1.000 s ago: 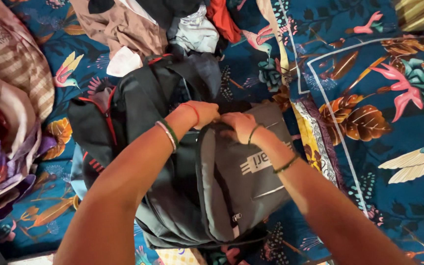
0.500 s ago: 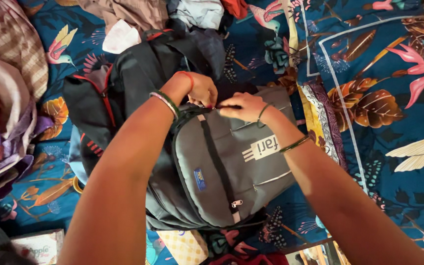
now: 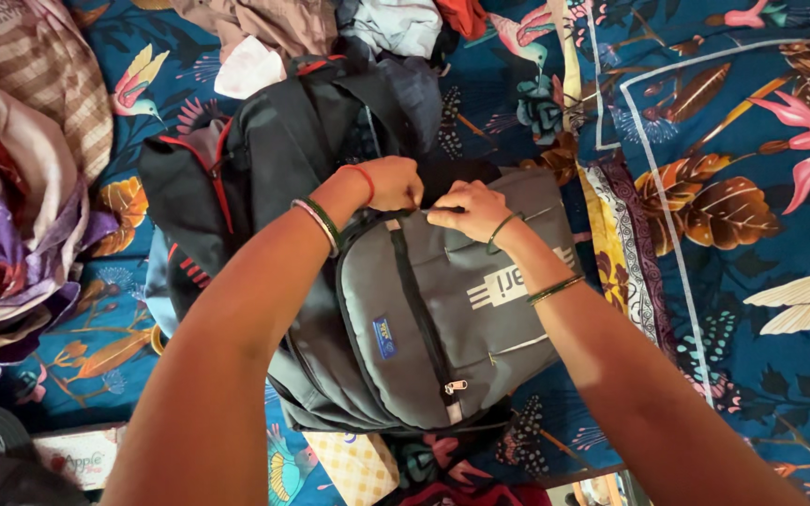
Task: The person packs a backpack with various items including a gray cap, bangles, and small boxes on a bed.
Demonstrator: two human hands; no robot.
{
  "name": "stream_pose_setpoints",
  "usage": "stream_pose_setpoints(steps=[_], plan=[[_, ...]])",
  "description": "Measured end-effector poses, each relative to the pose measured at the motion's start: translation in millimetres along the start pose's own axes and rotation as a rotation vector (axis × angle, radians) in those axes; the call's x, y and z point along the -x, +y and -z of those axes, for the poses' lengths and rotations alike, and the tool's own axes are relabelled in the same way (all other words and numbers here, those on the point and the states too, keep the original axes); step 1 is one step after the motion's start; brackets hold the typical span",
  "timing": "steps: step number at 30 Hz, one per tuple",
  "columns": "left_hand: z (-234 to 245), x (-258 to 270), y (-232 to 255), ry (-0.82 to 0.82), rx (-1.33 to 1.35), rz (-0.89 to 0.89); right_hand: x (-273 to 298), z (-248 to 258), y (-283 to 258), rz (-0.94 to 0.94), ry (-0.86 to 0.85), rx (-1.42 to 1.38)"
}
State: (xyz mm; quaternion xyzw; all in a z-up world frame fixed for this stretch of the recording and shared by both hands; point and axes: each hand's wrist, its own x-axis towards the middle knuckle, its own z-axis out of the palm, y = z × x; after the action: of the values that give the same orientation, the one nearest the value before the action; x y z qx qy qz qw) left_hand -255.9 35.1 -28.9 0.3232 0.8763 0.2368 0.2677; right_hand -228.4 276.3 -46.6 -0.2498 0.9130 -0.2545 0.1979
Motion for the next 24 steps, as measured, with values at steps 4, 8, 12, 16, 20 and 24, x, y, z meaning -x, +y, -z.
stream_pose_setpoints(steps=[4, 8, 12, 16, 20, 24], plan=[[23.6, 23.7, 23.9, 0.111, -0.268, -0.029, -0.8, 3.4, 1.9, 0.027, 0.062, -0.083], [54.5, 66.5, 34.7, 0.214, -0.484, -0.095, -7.3, 1.1, 11.9, 0.074, 0.140, -0.065], [58.1, 139.8, 40.9, 0.255, -0.492, 0.030, -14.7, 5.0, 8.0, 0.130, 0.173, -0.051], [27.1, 192.7, 69.1, 0.411, -0.456, 0.181, -15.3, 30.6, -42.2, 0.177, 0.034, -0.091], [7.1, 200.7, 90.7, 0.629, -0.416, 0.273, -14.6, 21.9, -122.6, 0.620, -0.018, -0.127], [3.1, 210.0, 108.8, 0.667, -0.445, 0.330, -17.7, 17.1, -150.2, 0.470, 0.014, 0.074]])
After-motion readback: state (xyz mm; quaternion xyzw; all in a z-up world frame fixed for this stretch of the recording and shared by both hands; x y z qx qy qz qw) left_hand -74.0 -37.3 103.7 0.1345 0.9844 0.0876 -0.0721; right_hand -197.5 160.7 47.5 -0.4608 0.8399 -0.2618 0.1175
